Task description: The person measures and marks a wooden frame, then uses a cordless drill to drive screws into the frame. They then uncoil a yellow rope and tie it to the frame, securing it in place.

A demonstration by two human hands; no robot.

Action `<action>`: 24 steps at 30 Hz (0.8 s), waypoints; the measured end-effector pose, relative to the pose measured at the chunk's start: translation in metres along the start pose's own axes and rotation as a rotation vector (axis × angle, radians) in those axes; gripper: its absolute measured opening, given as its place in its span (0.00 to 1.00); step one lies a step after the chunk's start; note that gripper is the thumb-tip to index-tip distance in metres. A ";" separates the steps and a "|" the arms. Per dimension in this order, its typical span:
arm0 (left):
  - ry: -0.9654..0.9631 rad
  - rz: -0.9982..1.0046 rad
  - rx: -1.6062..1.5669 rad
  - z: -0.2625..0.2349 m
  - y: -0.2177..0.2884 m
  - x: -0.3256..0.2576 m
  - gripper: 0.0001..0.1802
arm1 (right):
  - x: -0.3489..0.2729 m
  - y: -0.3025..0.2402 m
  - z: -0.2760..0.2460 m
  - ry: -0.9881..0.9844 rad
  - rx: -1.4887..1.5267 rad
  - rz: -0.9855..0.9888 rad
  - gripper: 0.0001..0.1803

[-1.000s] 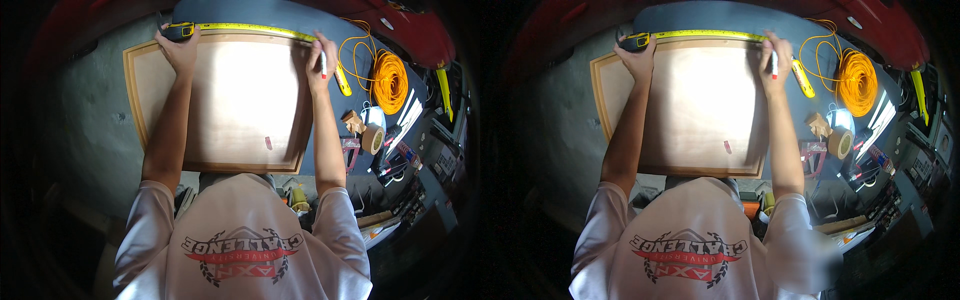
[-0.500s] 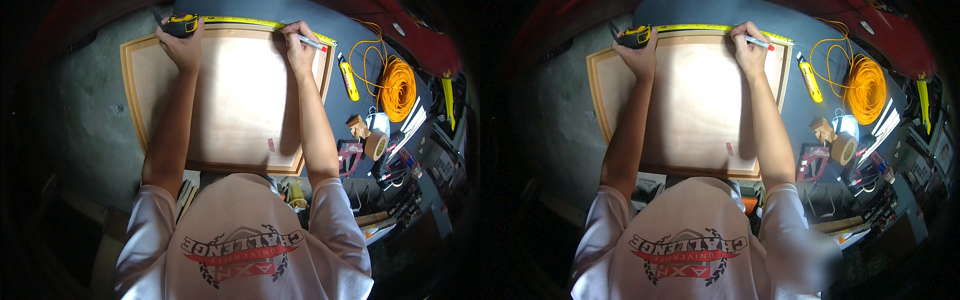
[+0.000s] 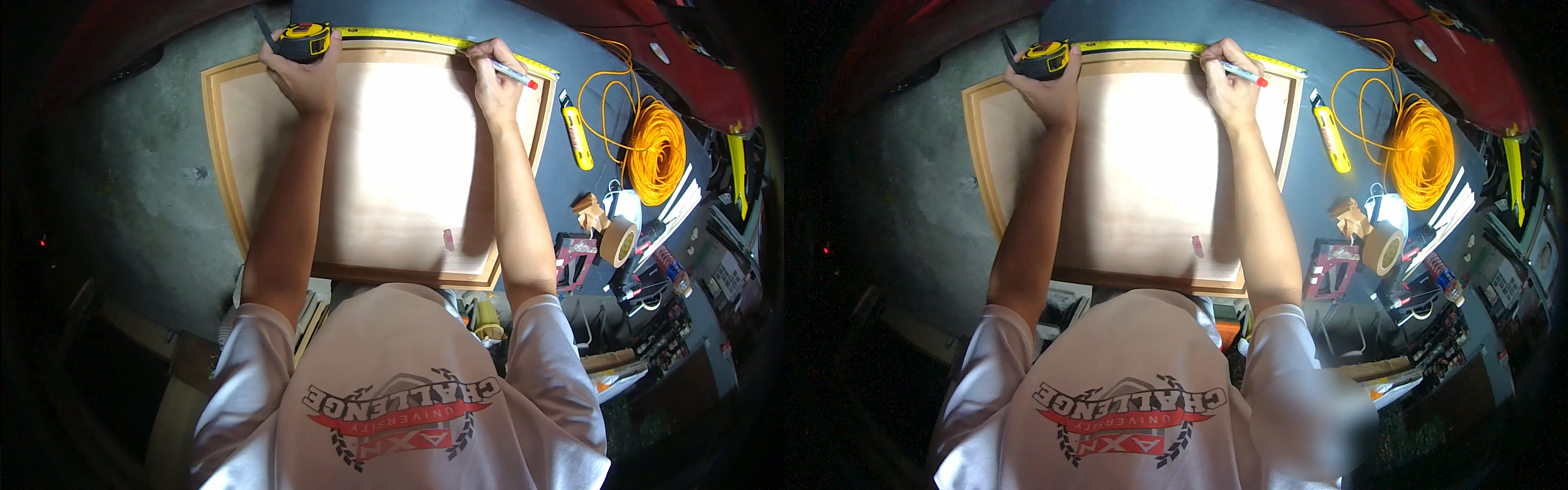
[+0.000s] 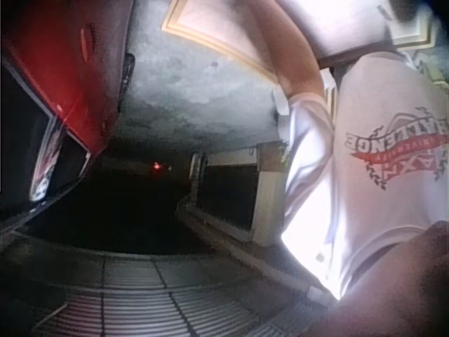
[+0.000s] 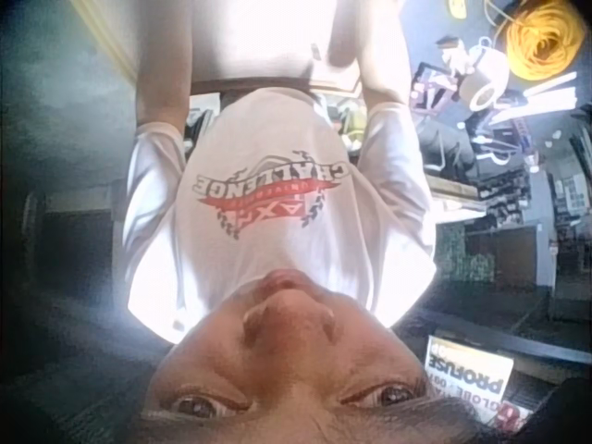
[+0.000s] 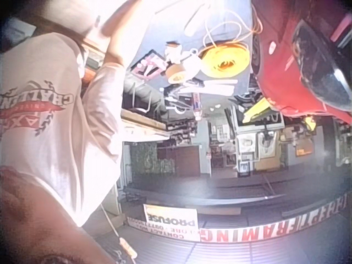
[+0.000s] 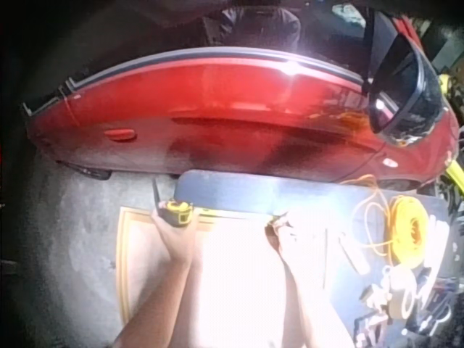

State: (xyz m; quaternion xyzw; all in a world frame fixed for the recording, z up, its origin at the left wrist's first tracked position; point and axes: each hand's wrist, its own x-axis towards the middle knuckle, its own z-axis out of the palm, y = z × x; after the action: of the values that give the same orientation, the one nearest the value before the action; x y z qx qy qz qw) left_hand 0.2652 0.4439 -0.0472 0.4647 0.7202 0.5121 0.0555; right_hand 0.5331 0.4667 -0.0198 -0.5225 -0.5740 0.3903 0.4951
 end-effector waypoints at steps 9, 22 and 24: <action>-0.014 -0.023 -0.041 -0.001 0.002 0.001 0.47 | 0.000 0.001 -0.001 -0.009 -0.052 -0.047 0.06; -0.081 -0.003 -0.017 -0.006 0.028 0.003 0.48 | -0.164 -0.087 -0.076 0.119 -0.231 0.385 0.20; -0.168 -0.131 -0.090 -0.010 0.049 -0.002 0.47 | -0.212 -0.100 -0.081 0.022 -0.360 0.446 0.13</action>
State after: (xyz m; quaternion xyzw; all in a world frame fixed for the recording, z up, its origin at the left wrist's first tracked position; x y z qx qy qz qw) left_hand 0.2909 0.4380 -0.0049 0.4550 0.7182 0.4983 0.1697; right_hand 0.5826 0.2368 0.0597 -0.7195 -0.4996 0.3758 0.3026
